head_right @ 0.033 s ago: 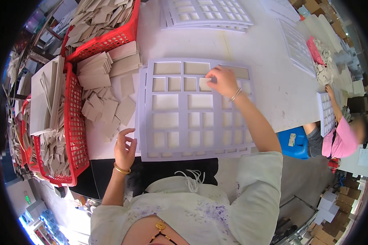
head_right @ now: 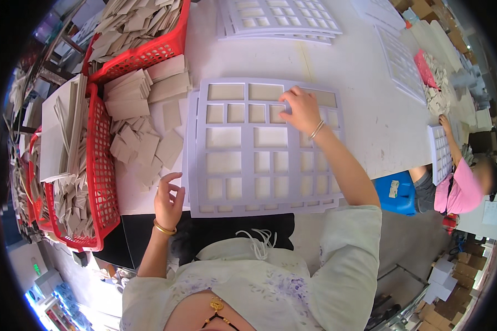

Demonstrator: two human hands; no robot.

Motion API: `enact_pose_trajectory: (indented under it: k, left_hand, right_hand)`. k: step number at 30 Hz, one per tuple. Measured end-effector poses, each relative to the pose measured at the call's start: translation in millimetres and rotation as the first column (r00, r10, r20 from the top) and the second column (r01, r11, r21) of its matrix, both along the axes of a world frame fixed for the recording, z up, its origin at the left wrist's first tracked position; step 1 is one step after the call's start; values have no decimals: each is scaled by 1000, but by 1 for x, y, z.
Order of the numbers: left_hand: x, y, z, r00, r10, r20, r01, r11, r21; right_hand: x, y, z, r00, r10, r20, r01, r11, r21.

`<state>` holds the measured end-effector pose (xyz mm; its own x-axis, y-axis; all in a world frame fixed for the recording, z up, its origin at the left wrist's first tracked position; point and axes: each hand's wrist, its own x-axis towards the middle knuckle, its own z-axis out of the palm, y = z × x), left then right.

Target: The person is organizing and sorting cardboard inserts into a plastic tray at a packaging factory.

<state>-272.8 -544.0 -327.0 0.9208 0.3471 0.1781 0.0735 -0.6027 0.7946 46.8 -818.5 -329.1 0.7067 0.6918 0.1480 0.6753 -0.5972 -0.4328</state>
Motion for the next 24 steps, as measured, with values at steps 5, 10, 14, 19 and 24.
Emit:
enact_pose_trajectory:
  k: [5,10,14,19,24]
  left_hand:
    - [-9,7,7,999,46,15,-46,998,41]
    - [-14,35,3,986,159,44,-161,986,45]
    - [-18,71,-12,950,311,29,-312,939,146]
    - [5,109,-29,886,430,174,-463,815,348]
    - [27,105,-46,852,515,-96,-410,770,488]
  right_hand:
    - [-21,18,-2,938,3,346,-20,999,43]
    - [-31,10,3,955,91,281,-38,981,-188]
    - [-41,55,32,932,171,318,-79,956,-283]
    - [-82,163,25,892,336,302,-347,938,-18]
    - [-121,246,-14,902,396,172,-375,916,-142]
